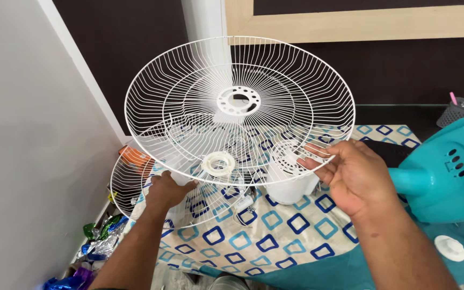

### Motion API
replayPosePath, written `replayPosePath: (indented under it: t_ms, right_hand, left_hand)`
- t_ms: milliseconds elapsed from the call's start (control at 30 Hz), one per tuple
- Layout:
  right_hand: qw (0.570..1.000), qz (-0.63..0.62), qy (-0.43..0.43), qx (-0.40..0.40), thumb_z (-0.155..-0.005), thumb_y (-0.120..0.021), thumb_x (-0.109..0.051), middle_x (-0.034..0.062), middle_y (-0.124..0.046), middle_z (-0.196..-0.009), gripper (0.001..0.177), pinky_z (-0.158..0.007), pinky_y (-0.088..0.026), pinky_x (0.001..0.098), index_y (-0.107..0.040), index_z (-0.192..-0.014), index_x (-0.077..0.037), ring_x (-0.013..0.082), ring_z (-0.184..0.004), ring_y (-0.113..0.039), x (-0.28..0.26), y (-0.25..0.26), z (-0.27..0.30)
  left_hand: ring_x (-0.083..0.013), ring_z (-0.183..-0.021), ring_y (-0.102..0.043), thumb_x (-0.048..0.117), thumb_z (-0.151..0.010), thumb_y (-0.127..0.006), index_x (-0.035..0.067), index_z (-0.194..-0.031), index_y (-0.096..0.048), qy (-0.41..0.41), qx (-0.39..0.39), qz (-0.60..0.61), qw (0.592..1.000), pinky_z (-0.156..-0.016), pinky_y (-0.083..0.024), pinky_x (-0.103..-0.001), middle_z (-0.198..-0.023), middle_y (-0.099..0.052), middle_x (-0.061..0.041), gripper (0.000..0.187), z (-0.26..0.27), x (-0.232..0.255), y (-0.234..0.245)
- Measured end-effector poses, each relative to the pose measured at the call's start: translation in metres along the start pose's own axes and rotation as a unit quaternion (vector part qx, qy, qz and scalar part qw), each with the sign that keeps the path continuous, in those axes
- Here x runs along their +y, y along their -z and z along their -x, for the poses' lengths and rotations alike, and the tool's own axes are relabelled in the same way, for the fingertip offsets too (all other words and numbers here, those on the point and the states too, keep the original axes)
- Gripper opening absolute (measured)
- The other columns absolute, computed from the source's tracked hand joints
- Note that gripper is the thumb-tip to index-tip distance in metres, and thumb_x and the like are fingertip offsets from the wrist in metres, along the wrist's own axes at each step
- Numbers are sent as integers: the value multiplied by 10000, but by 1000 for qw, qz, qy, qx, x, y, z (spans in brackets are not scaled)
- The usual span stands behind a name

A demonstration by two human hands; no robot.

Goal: The person reassembles a disassembled electric fan on a table. They attach the motor housing to the fan head, secure it with a screwdriver, then fit the front grille and fan blades, and finally attach the rear grille.

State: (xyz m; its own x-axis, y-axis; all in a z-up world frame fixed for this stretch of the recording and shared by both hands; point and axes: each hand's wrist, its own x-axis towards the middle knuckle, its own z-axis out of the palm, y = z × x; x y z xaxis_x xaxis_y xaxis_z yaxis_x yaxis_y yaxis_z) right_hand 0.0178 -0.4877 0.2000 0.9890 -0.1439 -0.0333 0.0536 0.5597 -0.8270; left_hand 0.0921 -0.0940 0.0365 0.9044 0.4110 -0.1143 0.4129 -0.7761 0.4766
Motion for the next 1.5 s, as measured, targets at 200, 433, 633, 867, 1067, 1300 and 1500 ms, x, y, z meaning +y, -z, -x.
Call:
replayPosePath:
  t_ms: [200,433,633,867,1067,1300,1500]
  right_hand:
    - [1000,2,3,10,-923,-484,31,254,-632,-1110,53,-875,-593,531,-481,-872,16,347,-1065,-702,3,5,4]
    - [999,29,7,20,-900,-480,49,218,-636,-1138,56,-867,-591,529,-484,-955,41,333,-1069,-711,10,-4,15]
    - [998,52,14,26,-920,-488,29,234,-664,-1134,136,-881,-593,486,-529,-1041,77,314,-1056,-716,20,-14,27]
    - [998,33,53,30,-908,-496,40,239,-647,-1127,79,-873,-623,513,-494,-986,36,316,-1048,-704,22,-1,40]
    - [995,6,31,91,-900,-489,57,268,-638,-1123,82,-885,-592,518,-435,-897,-5,347,-1050,-705,13,14,44]
    - [993,-2,45,107,-897,-501,57,287,-637,-1123,89,-896,-584,531,-452,-850,-1,356,-1054,-707,6,36,40]
    - [994,-30,42,98,-938,-508,12,315,-638,-1119,64,-898,-618,525,-481,-884,36,384,-1007,-674,5,71,27]
  left_hand:
    - [-298,-858,-681,273,-869,-787,38,-1415,-568,-10,94,253,963,-776,-539,-441,-1018,-707,-181,634,0,-20,3]
    - [-128,-1023,-574,105,-1046,-644,48,-1189,-556,-154,529,511,660,-890,-526,-307,-1093,-564,21,177,59,-3,94]
    - [-266,-993,-690,208,-814,-820,87,-1125,-726,-402,282,123,862,-877,-530,-404,-1099,-733,-97,347,153,74,147]
    - [-240,-1010,-720,301,-774,-829,324,-1385,-602,-307,-117,-123,937,-910,-552,-395,-1098,-756,-62,652,177,130,151]
    - [-257,-932,-734,286,-752,-876,179,-1032,-821,-386,-65,-111,914,-836,-573,-385,-1078,-727,-66,305,177,142,129]
    - [-257,-868,-743,215,-866,-754,90,-1037,-717,-389,-52,-42,919,-790,-578,-394,-936,-767,-93,215,178,159,122]
    - [-142,-679,-707,41,-988,-544,51,-1278,-507,-384,234,326,831,-604,-559,-298,-789,-702,-86,293,155,141,137]
